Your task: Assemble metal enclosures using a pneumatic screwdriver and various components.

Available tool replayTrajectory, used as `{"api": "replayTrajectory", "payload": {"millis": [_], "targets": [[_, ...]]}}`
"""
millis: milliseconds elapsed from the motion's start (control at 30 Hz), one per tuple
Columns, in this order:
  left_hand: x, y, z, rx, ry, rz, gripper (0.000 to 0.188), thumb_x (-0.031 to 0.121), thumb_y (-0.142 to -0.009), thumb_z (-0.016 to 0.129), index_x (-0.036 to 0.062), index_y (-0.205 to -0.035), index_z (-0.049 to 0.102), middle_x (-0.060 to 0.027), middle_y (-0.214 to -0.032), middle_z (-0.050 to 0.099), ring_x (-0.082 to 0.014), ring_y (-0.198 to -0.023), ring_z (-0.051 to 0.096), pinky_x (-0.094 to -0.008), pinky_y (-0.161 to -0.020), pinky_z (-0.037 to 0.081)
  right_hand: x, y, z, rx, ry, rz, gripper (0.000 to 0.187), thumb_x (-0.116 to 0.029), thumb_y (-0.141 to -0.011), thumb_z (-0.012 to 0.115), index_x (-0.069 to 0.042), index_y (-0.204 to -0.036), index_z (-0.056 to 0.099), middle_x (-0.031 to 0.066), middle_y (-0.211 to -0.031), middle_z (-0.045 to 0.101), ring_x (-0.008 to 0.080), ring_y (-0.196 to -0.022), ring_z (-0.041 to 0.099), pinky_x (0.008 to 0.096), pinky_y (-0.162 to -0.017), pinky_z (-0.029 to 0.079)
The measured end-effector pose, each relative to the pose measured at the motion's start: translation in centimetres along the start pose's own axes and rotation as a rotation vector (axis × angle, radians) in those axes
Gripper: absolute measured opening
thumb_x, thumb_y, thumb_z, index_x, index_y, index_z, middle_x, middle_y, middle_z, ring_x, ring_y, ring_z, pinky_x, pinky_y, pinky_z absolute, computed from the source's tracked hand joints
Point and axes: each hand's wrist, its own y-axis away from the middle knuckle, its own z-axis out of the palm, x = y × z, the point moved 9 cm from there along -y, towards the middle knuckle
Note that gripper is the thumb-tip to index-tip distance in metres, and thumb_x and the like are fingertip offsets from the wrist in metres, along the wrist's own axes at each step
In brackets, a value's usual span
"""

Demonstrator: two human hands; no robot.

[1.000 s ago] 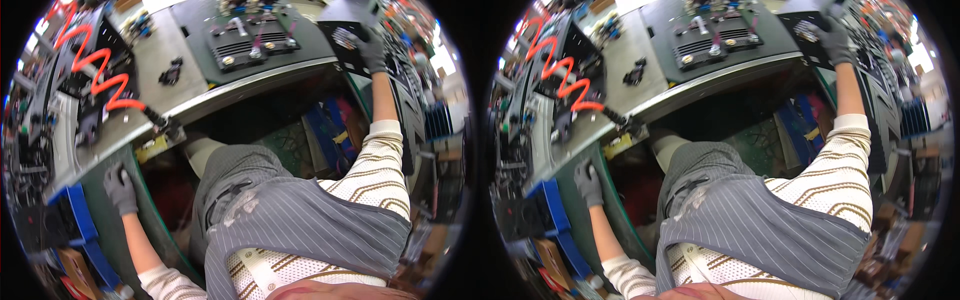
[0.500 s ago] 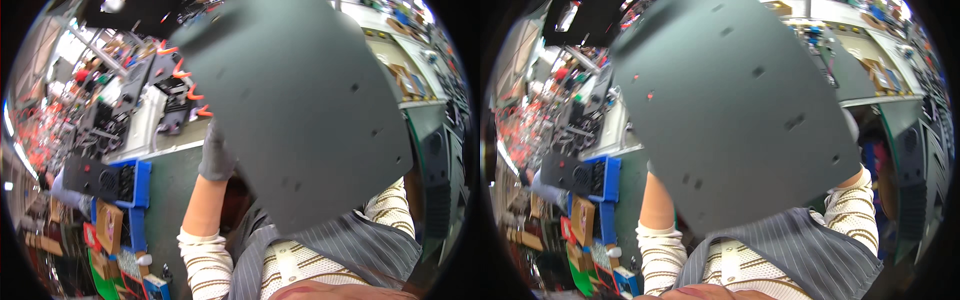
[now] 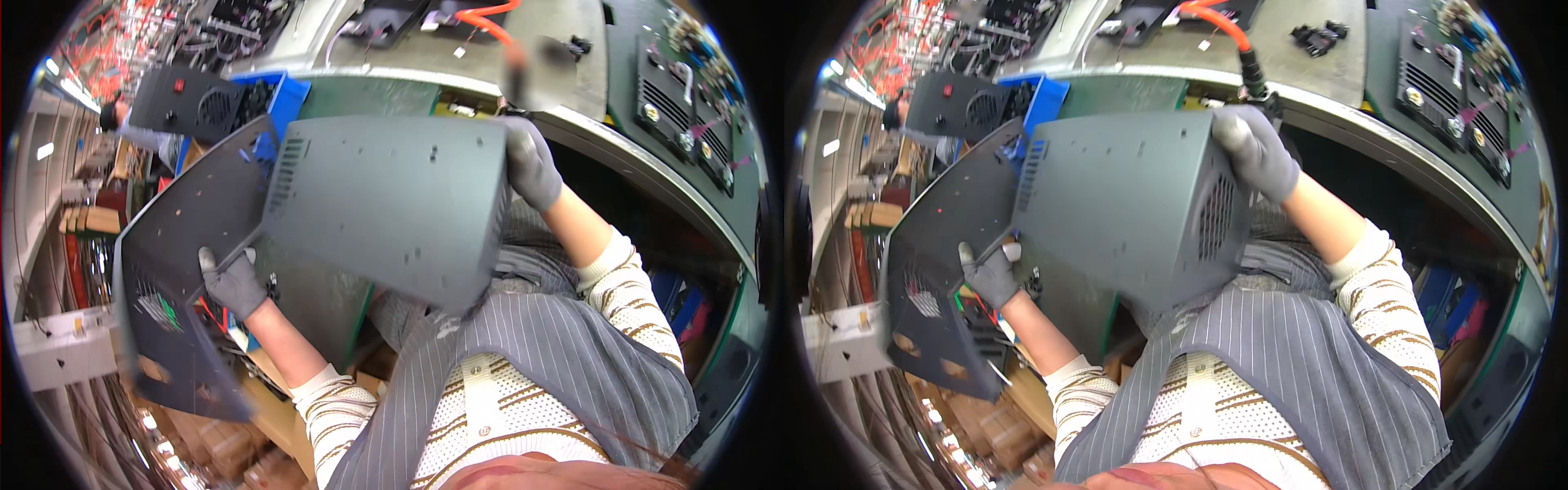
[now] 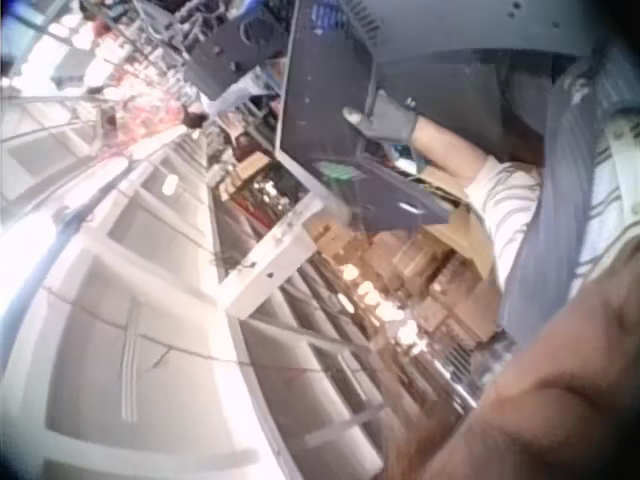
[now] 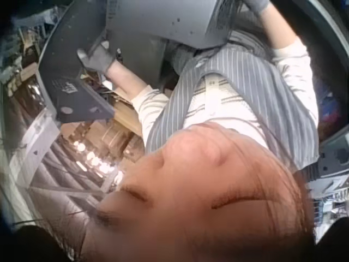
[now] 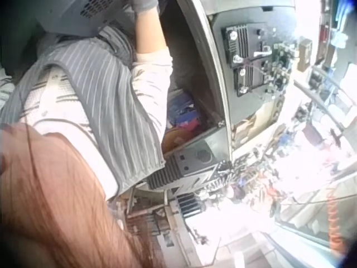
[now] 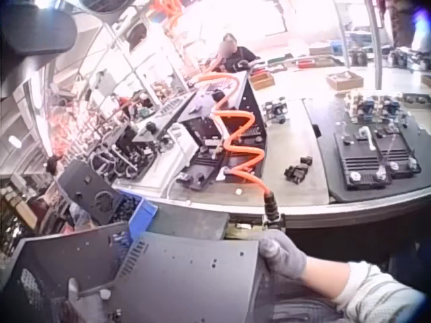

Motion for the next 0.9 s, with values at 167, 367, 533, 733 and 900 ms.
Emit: {"api": "replayTrajectory", "payload": {"millis": [167,367,533,733,900], "targets": [[1.4,5.7,-3.9,0.033,-0.768,0.409,0.023,0.014,-0.089,0.057,-0.0051,-0.101,0.061,-0.0182,-0.106,0.063,-0.0270,-0.098,0.062,-0.0429,-0.099,0.041,10.4,-2.9,5.3,-0.114,0.007,0.150,0.055,-0.053,-0.096,0.047,0.000,-0.087,0.061,0.0041,-0.071,0.052,0.0130,-0.073,0.048,0.0318,-0.069,0.043],[-3.2,12.7,6.0,-0.672,-1.235,0.556,0.040,0.010,-0.075,0.059,0.0115,-0.114,0.064,-0.0106,-0.112,0.064,-0.0276,-0.115,0.055,-0.0500,-0.111,0.028,12.1,-5.3,5.3,0.111,0.360,0.174,0.042,-0.036,-0.095,0.052,0.003,-0.084,0.062,0.0107,-0.073,0.060,0.0245,-0.072,0.053,0.0332,-0.073,0.044],[-5.5,11.8,7.8,-0.855,-1.346,0.416,0.052,0.000,-0.075,0.050,0.0141,-0.125,0.058,-0.0088,-0.130,0.054,-0.0302,-0.126,0.045,-0.0497,-0.113,0.024,8.3,-4.4,8.6,-0.098,0.895,-0.129,0.033,-0.034,-0.087,0.058,-0.005,-0.098,0.068,0.0139,-0.108,0.062,0.0341,-0.106,0.052,0.0440,-0.092,0.041],[-3.6,13.0,7.1,-0.914,-1.082,0.192,0.055,0.026,-0.080,0.064,0.0087,-0.131,0.051,-0.0167,-0.139,0.045,-0.0399,-0.134,0.033,-0.0534,-0.115,0.016,7.0,-4.3,12.2,-0.323,1.051,-0.185,0.047,-0.041,-0.080,0.063,-0.013,-0.118,0.061,0.0096,-0.121,0.058,0.0323,-0.116,0.047,0.0452,-0.101,0.032],[-6.8,16.0,7.6,-0.950,-1.302,0.233,0.068,0.048,-0.067,0.074,0.0182,-0.125,0.055,-0.0145,-0.138,0.044,-0.0394,-0.135,0.030,-0.0608,-0.112,0.009,5.9,-7.5,17.4,-0.374,1.140,-0.288,0.048,-0.044,-0.078,0.063,-0.019,-0.119,0.062,0.0084,-0.120,0.058,0.0330,-0.121,0.044,0.0464,-0.103,0.030]]}}
